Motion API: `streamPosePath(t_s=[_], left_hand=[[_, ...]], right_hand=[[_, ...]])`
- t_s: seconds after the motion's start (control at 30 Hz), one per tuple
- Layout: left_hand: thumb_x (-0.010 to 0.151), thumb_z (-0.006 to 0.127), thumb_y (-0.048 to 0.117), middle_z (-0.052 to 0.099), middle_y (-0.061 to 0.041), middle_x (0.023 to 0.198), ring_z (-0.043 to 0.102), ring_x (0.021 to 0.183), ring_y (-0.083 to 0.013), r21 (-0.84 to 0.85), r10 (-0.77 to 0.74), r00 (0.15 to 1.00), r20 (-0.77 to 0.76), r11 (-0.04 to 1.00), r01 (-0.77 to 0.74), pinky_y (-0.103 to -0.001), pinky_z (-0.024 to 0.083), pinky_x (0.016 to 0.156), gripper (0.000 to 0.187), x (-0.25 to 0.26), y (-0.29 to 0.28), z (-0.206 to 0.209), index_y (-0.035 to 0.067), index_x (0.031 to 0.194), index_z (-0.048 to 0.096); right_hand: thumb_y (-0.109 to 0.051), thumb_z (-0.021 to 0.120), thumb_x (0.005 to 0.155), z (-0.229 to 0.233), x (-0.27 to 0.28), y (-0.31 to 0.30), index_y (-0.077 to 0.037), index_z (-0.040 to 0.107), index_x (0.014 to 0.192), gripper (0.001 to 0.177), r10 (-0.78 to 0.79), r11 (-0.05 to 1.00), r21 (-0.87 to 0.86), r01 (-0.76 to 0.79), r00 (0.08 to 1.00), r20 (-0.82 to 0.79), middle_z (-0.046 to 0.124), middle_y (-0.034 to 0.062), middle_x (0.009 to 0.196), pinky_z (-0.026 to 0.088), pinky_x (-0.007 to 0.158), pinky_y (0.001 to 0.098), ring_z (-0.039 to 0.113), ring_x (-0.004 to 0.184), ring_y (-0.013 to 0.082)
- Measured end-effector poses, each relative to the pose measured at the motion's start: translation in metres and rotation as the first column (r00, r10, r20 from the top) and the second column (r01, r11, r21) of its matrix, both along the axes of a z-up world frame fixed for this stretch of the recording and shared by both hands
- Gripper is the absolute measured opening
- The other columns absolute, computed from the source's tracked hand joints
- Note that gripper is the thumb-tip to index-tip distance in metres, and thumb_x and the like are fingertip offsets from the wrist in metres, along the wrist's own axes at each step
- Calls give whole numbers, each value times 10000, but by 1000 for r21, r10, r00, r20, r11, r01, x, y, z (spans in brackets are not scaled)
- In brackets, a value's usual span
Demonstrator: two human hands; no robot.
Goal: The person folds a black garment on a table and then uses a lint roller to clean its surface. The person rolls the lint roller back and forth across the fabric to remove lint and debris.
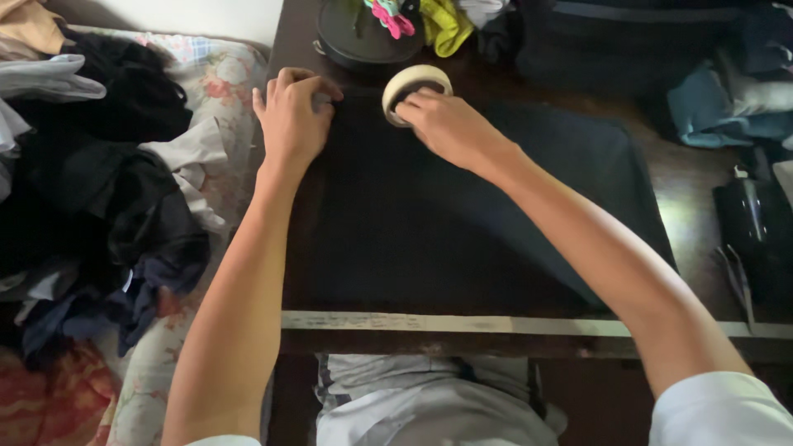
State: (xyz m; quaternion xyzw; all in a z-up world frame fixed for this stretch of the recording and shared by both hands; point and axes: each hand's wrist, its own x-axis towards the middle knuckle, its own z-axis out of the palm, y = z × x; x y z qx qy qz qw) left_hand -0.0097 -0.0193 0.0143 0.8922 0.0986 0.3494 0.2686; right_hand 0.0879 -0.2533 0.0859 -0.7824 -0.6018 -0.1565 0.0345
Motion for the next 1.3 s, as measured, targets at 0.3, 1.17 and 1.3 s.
streamPosePath(t_s=[0.3,1.17,1.3], left_hand=[[820,826,349,563,-89,1441,447,1404,-301,39,-333,920,-207,937,348,-615,145,1218,555,-1,-16,16,181,1330,684],[861,766,539,427,-186,1586,363,1479,-358,63,-328,900,-285,931,359,-570,172,1237,793,-10,-29,14,77,1473,563],[906,728,539,433,-245,1574,357,1494,-385,92,-368,900,-235,913,398,-526,228,1248,791,-11,-51,13,17,1475,557]], right_hand=[[-2,656,987,0,17,9,31,655,1185,200,20,996,90,-16,999,-35,712,198,1148,626,797,396,744,958,316],[-25,671,1021,-39,27,-121,-15,587,1032,86,-240,852,459,252,967,-86,671,160,1104,568,809,483,678,1007,380],[-28,651,1036,-39,29,-146,-12,580,1071,81,-256,836,467,289,957,-134,665,173,1128,564,812,482,672,1014,385]])
